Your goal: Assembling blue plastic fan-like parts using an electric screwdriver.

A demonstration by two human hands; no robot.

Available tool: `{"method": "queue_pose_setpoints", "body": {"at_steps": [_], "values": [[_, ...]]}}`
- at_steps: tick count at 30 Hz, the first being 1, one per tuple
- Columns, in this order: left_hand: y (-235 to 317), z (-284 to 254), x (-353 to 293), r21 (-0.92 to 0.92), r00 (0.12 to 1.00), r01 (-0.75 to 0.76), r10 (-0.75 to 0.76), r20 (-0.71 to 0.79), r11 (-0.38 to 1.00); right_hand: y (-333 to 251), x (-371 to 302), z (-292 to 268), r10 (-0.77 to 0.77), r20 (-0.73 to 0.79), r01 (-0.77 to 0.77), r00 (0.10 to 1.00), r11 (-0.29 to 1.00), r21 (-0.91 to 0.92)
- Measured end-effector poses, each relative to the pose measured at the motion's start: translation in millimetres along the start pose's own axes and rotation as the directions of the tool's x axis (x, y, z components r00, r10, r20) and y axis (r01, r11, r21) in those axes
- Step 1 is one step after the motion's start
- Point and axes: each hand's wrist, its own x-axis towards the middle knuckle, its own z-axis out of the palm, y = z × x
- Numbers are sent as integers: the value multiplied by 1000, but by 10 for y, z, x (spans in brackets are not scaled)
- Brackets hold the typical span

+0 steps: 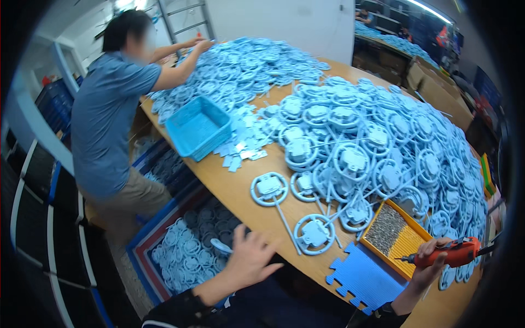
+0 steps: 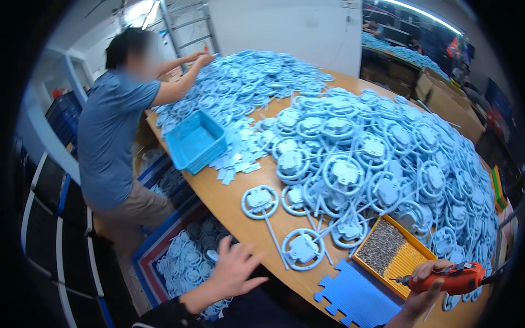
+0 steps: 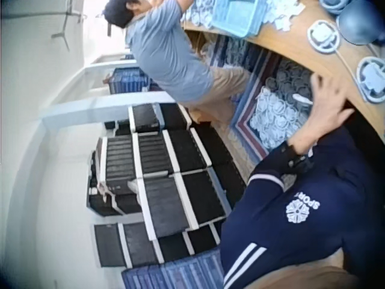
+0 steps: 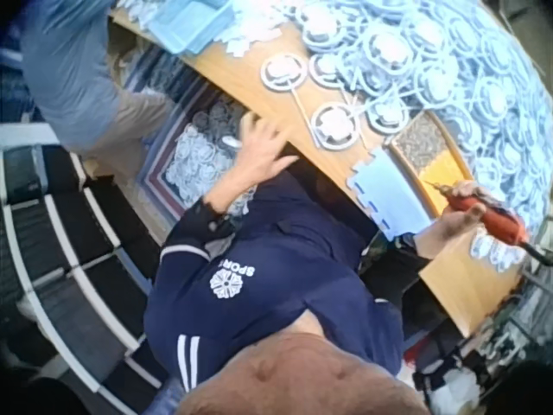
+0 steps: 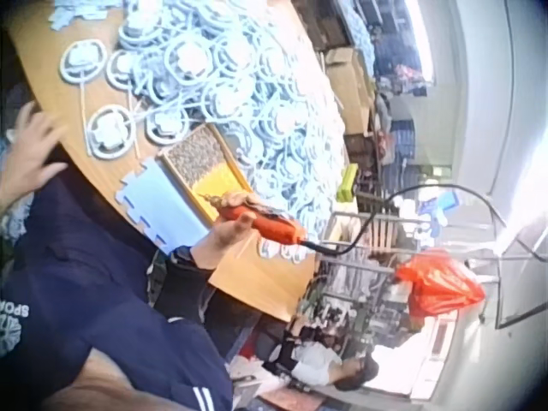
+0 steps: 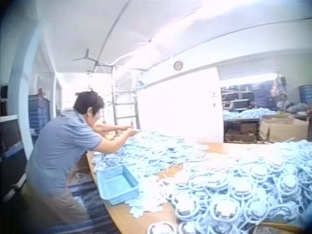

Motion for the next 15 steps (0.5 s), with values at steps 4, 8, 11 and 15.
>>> {"method": "queue_pose_setpoints", "body": {"at_steps": [4, 8, 11, 15], "values": [[208, 291, 661, -87, 988, -136, 128, -86, 987, 29, 56, -47, 17, -39, -19, 999, 999, -41], [133, 551, 891, -154, 990, -135, 138, 15, 979, 130, 130, -111, 21, -47, -23, 999, 998, -50], [203, 479, 957, -230, 984, -151, 169, 59, 961, 107, 138, -204, 19, -89, -26, 996, 997, -70], [706, 378, 886, -422, 979, -201, 189, -69, 884, -12, 101, -516, 44, -83, -45, 996, 999, -12]]}}
